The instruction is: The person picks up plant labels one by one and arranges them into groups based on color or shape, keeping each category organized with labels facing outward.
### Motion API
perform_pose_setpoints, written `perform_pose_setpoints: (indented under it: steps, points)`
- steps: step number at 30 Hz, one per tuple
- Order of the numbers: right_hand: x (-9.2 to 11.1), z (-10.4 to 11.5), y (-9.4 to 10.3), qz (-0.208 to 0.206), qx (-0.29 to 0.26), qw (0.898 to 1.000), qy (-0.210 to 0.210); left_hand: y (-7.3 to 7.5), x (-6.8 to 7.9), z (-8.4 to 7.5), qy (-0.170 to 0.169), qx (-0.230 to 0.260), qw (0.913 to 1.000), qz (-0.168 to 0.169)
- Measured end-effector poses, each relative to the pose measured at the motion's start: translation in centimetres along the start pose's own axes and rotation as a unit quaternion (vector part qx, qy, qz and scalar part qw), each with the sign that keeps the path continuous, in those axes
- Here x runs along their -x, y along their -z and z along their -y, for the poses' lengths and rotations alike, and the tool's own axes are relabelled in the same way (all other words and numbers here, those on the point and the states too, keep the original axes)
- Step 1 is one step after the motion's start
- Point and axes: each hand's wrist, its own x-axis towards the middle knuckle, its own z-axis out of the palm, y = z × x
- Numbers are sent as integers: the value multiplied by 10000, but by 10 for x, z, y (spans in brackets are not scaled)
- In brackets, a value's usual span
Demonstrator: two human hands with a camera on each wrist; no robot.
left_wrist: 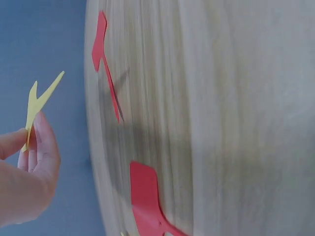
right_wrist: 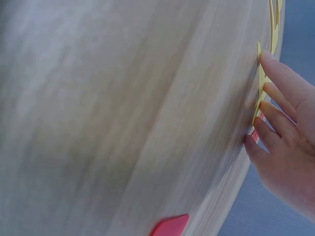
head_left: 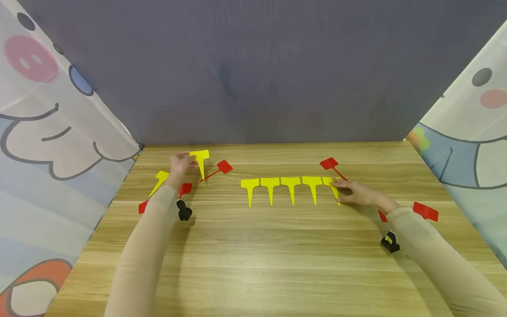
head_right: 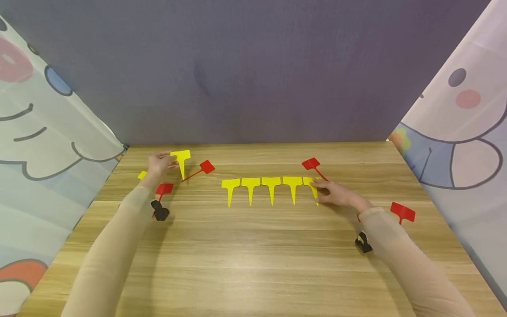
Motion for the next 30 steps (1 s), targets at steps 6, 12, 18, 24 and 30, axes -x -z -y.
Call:
perform_pose_setpoints:
  steps: [6,12,18,24,30]
  points:
    - [0,0,0,-21,53,10000,39,-6,15,4,145,100,9994,296]
    - [0,-2,-1,-55,49,9999,89,-12,30,8,283,176,9979,563]
    - [0,-2,-1,-51,42,10000,67,-19,40,14,302,107,9963,794]
    - [0,0,0,-31,51,10000,35,-24,45,23,322,11,9944,1005]
    - [0,0,0,-4,-1,10000,-33,-30,47,32,414,-63,9941,1003]
